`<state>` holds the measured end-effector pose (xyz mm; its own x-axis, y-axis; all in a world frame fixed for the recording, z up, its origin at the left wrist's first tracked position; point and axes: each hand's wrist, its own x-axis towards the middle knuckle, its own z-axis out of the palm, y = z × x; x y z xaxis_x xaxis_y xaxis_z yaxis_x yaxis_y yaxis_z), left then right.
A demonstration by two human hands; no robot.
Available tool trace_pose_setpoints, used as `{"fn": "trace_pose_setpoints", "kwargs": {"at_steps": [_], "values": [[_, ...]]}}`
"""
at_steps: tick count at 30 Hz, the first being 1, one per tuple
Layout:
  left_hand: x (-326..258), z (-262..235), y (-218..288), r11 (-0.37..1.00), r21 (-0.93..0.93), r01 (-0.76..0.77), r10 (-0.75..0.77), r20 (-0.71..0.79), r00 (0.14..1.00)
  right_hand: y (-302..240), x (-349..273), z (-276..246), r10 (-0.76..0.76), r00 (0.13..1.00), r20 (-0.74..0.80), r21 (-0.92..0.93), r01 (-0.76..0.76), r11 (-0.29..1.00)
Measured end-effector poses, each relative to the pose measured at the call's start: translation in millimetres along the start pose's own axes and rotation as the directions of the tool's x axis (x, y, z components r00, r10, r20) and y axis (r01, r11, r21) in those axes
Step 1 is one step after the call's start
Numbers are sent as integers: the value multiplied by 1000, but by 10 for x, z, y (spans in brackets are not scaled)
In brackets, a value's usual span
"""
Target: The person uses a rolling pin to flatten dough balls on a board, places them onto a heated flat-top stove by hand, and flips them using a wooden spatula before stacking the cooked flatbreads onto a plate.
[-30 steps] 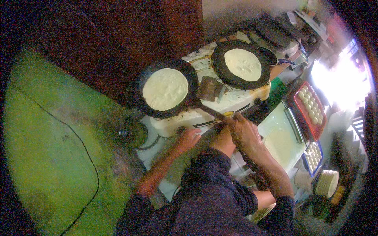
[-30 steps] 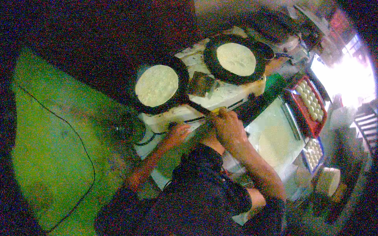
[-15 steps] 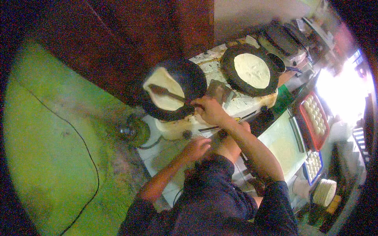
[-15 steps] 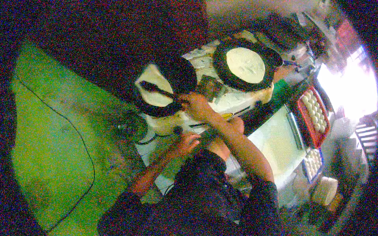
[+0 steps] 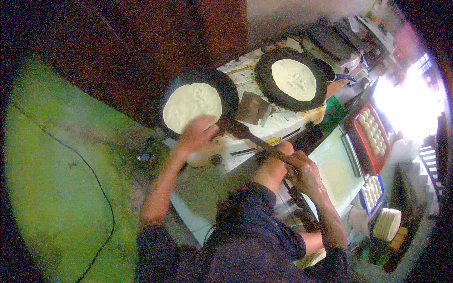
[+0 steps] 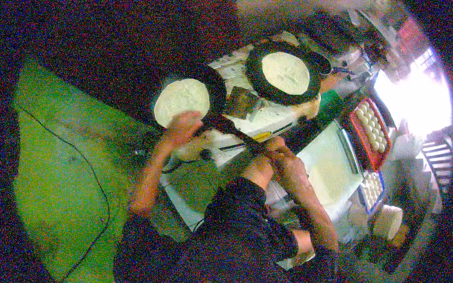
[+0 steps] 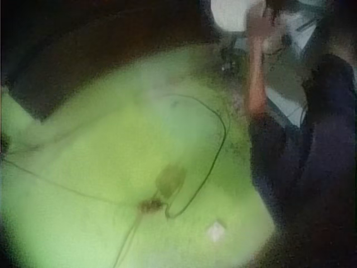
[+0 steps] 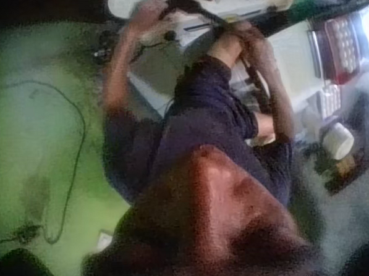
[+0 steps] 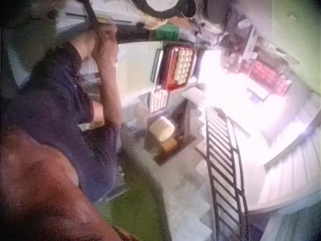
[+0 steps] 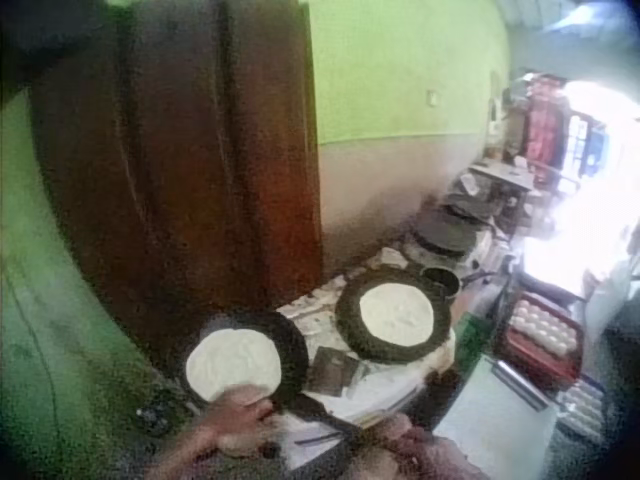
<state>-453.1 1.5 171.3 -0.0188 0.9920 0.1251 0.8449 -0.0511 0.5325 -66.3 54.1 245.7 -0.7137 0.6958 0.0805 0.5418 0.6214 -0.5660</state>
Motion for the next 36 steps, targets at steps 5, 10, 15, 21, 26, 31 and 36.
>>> {"fn": "trace_pose_setpoints", "kwargs": {"at_steps": [5, 10, 15, 21, 26, 31, 36], "values": [[330, -422, -813, 908, 380, 176, -170, -51, 984, 6, -73, 30, 56, 995, -82, 100, -48, 994], [542, -538, -859, 870, 401, 287, -355, 107, 929, -4, -199, 85, 132, 985, -108, 114, -119, 986], [594, -476, -1109, 816, 514, 265, -406, 182, 895, -101, -229, 48, 162, 980, -112, 129, -147, 981], [480, -446, -946, 832, 502, 237, -407, 261, 875, -163, -554, 108, 152, 986, -71, 42, -149, 988], [451, -451, -919, 833, 500, 238, -405, 256, 878, -271, -558, 135, 184, 979, -93, 82, -176, 981], [431, -429, -1038, 832, 511, 216, -396, 275, 876, -281, -571, 170, 191, 980, -60, 49, -189, 981], [472, -359, -983, 796, 572, 199, -420, 284, 862, -286, -614, 174, 215, 976, -15, 19, -215, 976]]}}
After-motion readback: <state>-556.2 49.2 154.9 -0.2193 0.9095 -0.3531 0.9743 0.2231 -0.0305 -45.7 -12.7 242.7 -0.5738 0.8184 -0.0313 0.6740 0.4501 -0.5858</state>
